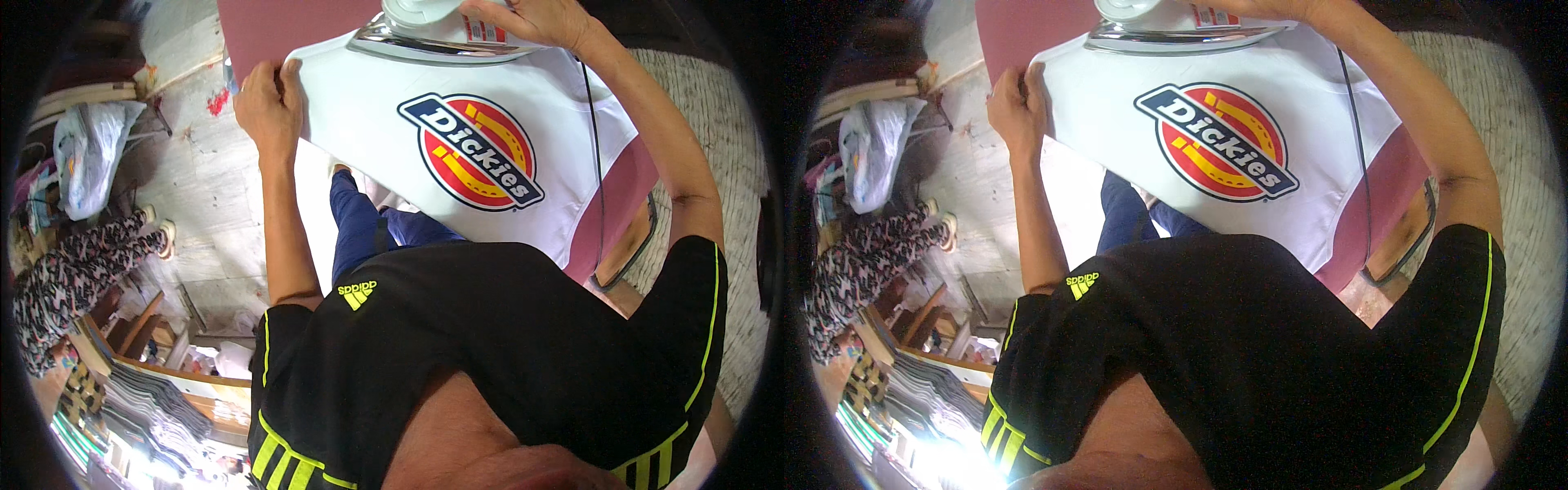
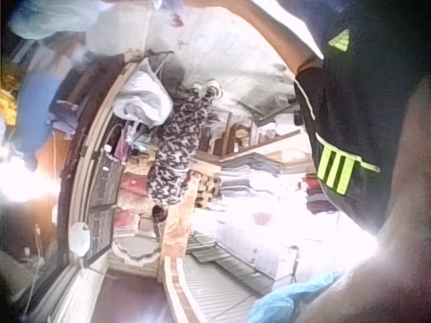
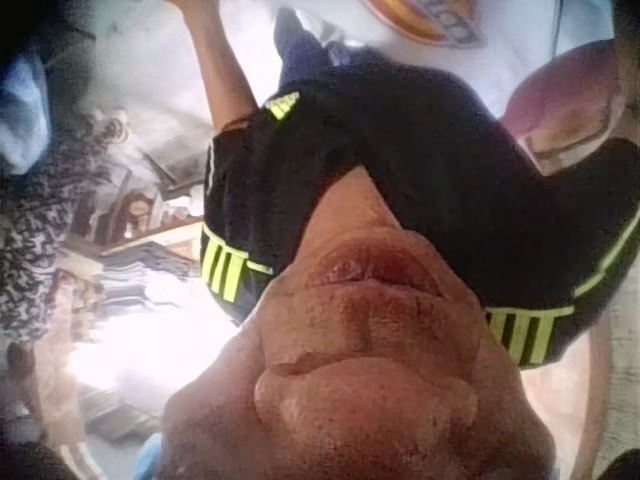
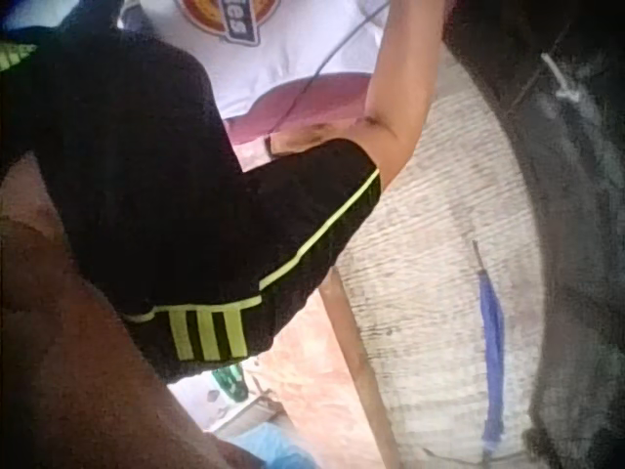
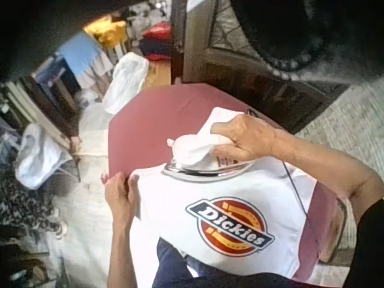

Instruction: The person irons a white t-shirt with a Dickies logo on a pink ironing board. They use a white electric iron to smooth the fabric, repeatedly adjusting the shirt's position and flipping it over to iron different sections.

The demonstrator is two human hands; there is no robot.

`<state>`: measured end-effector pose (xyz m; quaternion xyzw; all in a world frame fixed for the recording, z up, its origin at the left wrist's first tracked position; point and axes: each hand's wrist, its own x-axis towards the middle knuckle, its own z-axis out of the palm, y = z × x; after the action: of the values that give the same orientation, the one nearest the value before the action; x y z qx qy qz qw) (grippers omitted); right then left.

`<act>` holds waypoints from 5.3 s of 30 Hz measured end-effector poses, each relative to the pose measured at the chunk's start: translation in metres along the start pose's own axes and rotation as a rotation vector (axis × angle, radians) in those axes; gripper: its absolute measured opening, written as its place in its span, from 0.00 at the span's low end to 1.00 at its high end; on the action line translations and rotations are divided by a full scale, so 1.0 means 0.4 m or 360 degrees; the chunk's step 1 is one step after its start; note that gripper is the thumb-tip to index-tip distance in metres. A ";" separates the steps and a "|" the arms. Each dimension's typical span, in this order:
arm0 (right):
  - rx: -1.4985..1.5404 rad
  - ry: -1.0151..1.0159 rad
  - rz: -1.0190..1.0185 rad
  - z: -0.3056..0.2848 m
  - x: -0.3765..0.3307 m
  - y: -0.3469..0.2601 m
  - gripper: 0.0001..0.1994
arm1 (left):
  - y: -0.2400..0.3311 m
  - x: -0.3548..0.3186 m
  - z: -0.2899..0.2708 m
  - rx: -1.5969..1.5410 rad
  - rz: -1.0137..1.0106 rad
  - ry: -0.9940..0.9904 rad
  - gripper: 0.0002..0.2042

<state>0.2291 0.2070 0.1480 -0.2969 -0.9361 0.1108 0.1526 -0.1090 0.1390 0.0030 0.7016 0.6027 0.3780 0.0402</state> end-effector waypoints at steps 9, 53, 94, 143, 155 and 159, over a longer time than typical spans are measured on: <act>0.0098 -0.0134 -0.0087 0.084 0.165 -0.124 0.15 | -0.071 -0.024 0.000 -0.0699 -0.0147 0.0305 0.05; -0.0274 0.0178 0.1362 -0.049 -0.553 -0.251 0.16 | 0.298 0.117 0.306 0.0326 0.1155 -0.0504 0.23; 0.0127 -0.0212 0.0187 -0.010 -0.073 -0.036 0.13 | 0.124 0.272 0.160 -0.1425 0.0206 -0.0956 0.10; -0.0011 0.0389 0.1830 -0.160 -0.602 -0.187 0.23 | 0.645 -0.205 0.204 -0.1198 0.1734 -0.1557 0.26; -0.0270 0.0419 0.1414 -0.111 -0.536 -0.117 0.18 | 0.477 0.409 0.428 -0.0175 0.1508 0.0133 0.11; 0.0072 0.0377 0.1810 -0.119 -0.591 -0.182 0.22 | 0.409 0.444 0.511 -0.0302 0.1280 -0.0434 0.17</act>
<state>0.3915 0.0148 0.1618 -0.7602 -0.6034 0.1613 0.1790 0.1406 0.3320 0.0271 0.9173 0.2331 0.3211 0.0331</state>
